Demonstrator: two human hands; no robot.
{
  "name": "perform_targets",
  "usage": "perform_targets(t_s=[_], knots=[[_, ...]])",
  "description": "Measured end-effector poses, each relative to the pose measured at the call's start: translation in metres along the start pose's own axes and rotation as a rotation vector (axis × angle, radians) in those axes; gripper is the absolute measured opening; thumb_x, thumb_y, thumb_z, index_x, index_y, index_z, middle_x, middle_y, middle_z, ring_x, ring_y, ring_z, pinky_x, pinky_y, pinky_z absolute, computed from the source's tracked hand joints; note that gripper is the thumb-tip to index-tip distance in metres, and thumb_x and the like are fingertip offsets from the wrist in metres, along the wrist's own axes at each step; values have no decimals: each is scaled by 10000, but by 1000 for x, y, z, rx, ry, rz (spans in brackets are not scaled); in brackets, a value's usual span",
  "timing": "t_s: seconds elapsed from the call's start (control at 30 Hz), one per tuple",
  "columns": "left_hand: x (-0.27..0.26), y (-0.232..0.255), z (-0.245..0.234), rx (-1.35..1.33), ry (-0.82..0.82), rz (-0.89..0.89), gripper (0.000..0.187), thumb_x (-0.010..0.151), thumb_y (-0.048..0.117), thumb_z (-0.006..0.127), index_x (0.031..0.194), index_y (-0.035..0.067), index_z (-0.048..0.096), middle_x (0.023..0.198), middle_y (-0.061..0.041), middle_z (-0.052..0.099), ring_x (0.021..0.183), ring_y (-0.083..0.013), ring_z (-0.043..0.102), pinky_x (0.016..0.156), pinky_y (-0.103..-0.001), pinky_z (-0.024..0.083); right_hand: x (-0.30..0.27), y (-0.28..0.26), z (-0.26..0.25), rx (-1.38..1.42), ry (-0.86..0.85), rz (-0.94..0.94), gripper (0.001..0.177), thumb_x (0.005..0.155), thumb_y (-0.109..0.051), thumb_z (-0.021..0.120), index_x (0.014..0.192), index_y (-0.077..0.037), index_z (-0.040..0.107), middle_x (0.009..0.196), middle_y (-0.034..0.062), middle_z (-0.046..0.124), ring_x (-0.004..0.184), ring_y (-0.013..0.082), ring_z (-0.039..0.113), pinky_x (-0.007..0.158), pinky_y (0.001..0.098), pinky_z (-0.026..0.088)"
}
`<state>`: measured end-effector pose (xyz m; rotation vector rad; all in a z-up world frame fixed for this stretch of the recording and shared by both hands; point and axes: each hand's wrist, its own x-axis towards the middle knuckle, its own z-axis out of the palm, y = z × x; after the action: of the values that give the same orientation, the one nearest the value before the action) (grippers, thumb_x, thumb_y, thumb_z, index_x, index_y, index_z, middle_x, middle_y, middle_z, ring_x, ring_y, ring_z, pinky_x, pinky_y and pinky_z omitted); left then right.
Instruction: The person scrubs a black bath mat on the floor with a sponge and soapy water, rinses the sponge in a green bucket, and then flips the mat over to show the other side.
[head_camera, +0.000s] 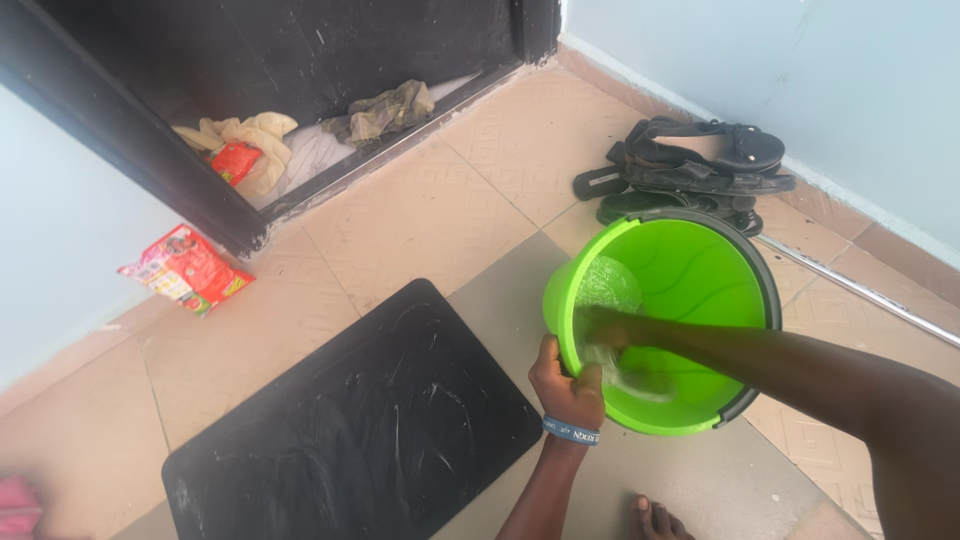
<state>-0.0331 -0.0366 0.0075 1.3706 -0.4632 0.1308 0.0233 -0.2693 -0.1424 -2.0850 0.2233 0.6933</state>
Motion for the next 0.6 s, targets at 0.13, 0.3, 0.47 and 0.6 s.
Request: perform_targets(t_s=[0.13, 0.3, 0.47, 0.6], knots=[[-1, 0, -5, 6, 20, -62, 148, 718, -63, 579, 816, -19, 477, 640, -82, 520, 535, -128, 481, 496, -308, 419, 23, -12, -33, 813, -13, 10, 332, 901, -306, 566, 1078, -47, 674, 996, 137, 738, 888, 261, 737, 850, 434, 597], [3, -5, -11, -91, 16, -112, 149, 730, -72, 558, 850, -21, 488, 708, -76, 601, 597, -109, 547, 532, -285, 468, -6, -60, -58, 1029, -80, 111, 380, 868, -394, 613, 970, -35, 685, 892, 117, 746, 820, 236, 719, 795, 398, 603], [0, -17, -11, -127, 1, -88, 179, 720, -90, 558, 870, -26, 484, 749, -76, 627, 617, -106, 567, 546, -273, 502, -3, -56, -82, 697, -315, 41, 365, 948, -375, 725, 963, -12, 691, 795, 115, 683, 599, 194, 581, 535, 362, 536], [-3, -24, -9, -100, 42, -81, 167, 724, -96, 551, 865, -31, 489, 733, -86, 620, 608, -108, 547, 536, -279, 484, -4, -65, -103, 556, -299, 96, 295, 873, -214, 748, 1015, 37, 687, 828, 123, 680, 665, 187, 675, 580, 355, 623]])
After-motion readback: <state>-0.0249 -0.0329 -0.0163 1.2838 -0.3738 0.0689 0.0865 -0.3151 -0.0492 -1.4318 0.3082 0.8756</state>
